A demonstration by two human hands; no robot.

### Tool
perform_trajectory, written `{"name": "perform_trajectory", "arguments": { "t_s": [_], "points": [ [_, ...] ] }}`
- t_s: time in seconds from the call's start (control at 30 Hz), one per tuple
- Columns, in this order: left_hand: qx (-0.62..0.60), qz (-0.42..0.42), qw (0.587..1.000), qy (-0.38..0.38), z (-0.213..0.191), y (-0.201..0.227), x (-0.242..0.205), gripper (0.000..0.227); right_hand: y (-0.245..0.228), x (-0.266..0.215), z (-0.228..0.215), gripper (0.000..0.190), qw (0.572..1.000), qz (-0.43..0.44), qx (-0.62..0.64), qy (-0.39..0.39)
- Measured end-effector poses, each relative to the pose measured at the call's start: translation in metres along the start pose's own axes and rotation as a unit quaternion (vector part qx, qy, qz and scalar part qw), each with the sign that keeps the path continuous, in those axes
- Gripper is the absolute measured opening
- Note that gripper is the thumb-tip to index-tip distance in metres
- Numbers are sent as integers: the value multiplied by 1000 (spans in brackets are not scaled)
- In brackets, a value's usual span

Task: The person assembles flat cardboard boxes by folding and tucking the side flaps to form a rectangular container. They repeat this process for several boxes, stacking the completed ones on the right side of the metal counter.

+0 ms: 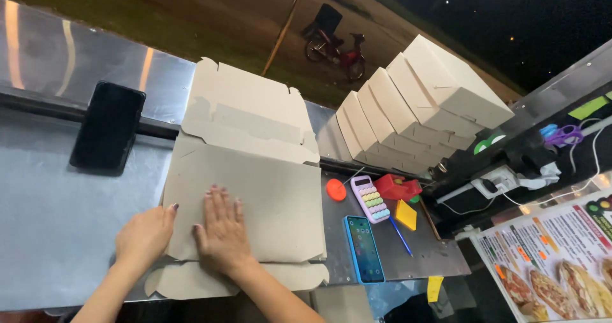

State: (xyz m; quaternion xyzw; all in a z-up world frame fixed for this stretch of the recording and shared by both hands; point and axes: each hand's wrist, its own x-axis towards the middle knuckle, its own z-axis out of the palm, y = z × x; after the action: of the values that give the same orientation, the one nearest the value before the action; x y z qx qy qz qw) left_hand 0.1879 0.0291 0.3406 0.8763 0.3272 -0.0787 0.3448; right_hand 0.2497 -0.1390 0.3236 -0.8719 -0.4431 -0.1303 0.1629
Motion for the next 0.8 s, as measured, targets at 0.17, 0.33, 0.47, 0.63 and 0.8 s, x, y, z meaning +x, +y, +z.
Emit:
{"name": "perform_trajectory", "arguments": {
  "t_s": [0.17,0.33,0.47,0.63,0.8],
  "points": [
    [-47,-13,997,62,24,-13,-13,56,99,-90,-61,61,991,101,-74,-42],
    [-281,148,899,301,34,-10,-70,35,154,-174,-94,72,957,238,92,138],
    [-277,255,850,368,-64,15,-122,40,153,-182,-115,66,814,284,380,336],
    [-465,389,690,396,-159,57,-126,16,157,-137,-136,97,716,297,584,242],
    [-677,330,618,225,-212,108,-110,21,123,-89,-189,86,673,199,645,302]
  ]
}}
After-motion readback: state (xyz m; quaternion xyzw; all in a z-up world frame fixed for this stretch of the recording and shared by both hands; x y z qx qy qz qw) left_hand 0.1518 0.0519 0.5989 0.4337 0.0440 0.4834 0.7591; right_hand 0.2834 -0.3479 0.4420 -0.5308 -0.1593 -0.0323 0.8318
